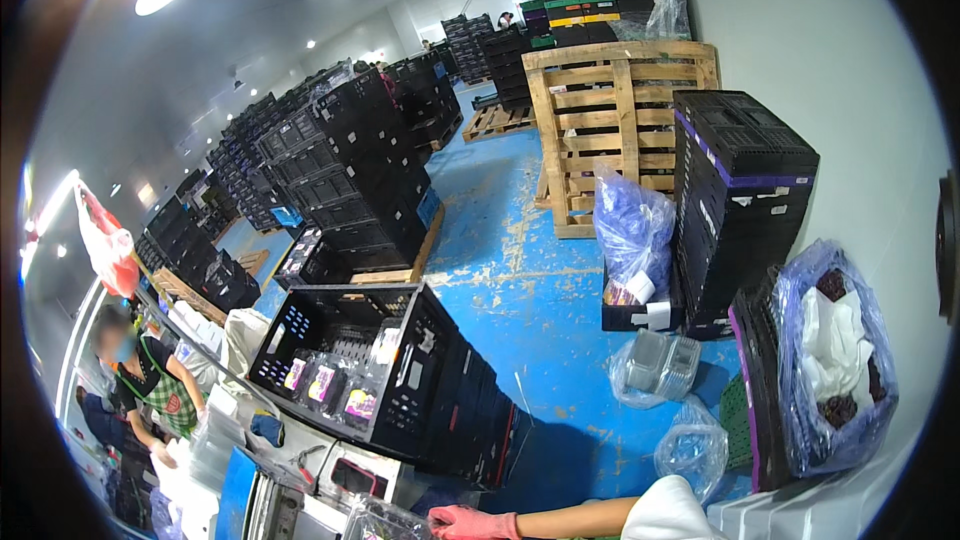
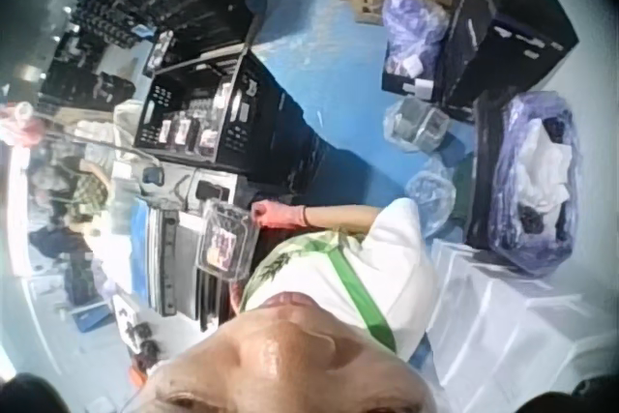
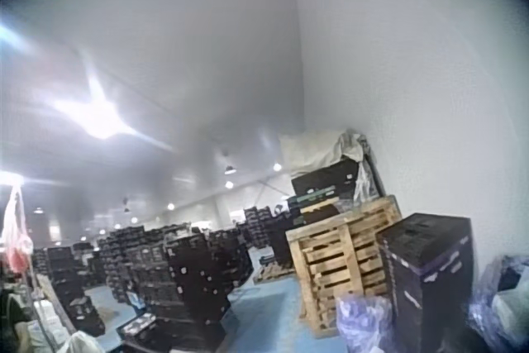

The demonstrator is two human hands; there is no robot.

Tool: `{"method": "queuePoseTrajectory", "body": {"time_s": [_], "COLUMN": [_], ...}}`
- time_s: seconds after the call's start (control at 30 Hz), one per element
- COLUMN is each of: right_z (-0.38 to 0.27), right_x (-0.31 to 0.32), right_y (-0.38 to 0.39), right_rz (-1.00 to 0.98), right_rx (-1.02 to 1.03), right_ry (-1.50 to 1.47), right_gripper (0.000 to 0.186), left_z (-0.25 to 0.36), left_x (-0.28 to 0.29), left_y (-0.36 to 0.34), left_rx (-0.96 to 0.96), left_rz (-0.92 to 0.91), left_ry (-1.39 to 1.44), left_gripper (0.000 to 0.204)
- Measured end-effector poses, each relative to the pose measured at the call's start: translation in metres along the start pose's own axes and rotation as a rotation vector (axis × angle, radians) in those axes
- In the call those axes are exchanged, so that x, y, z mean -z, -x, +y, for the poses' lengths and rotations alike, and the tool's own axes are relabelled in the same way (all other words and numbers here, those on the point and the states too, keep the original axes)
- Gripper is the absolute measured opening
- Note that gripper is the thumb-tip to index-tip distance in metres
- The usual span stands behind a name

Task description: The person places grape bunches into clear plastic containers, seals them with a vacuum sealer, and stacks the finished packages in a crate. The person also uses shears to trim grape stems and handles empty containers and trays during the process.

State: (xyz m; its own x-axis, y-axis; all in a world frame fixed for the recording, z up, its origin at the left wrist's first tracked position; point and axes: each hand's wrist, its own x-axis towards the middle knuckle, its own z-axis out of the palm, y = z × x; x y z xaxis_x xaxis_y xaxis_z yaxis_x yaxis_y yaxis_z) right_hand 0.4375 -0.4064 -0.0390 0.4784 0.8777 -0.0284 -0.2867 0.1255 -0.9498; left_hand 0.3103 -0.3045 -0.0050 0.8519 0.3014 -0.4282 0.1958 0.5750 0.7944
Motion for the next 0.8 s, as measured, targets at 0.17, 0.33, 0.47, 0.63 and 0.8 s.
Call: {"method": "queuePoseTrajectory", "body": {"time_s": [0.17,0.33,0.47,0.63,0.8], "right_z": [0.011,-0.01,-0.005,-0.021,0.001], "right_x": [0.064,0.066,0.039,-0.026,-0.115], "right_y": [0.012,0.029,0.031,0.041,0.04], "right_rz": [-0.046,-0.106,-0.116,-0.292,-0.526], "right_rx": [-0.019,-0.102,-0.258,-0.283,-0.397], "right_ry": [-0.027,-0.286,-0.209,-0.12,0.028], "right_gripper": [0.008,0.006,0.005,0.013,0.014], "left_z": [-0.01,-0.034,-0.038,-0.078,-0.123], "left_x": [0.005,0.017,-0.002,0.008,0.011], "left_y": [0.033,0.091,0.126,0.199,0.284], "left_rx": [-0.08,-0.189,-0.294,-0.363,-0.522], "left_rz": [0.165,0.302,0.398,0.638,0.888], "left_ry": [0.055,0.156,0.176,0.315,0.438], "left_gripper": [0.024,0.024,0.037,0.028,0.014]}}
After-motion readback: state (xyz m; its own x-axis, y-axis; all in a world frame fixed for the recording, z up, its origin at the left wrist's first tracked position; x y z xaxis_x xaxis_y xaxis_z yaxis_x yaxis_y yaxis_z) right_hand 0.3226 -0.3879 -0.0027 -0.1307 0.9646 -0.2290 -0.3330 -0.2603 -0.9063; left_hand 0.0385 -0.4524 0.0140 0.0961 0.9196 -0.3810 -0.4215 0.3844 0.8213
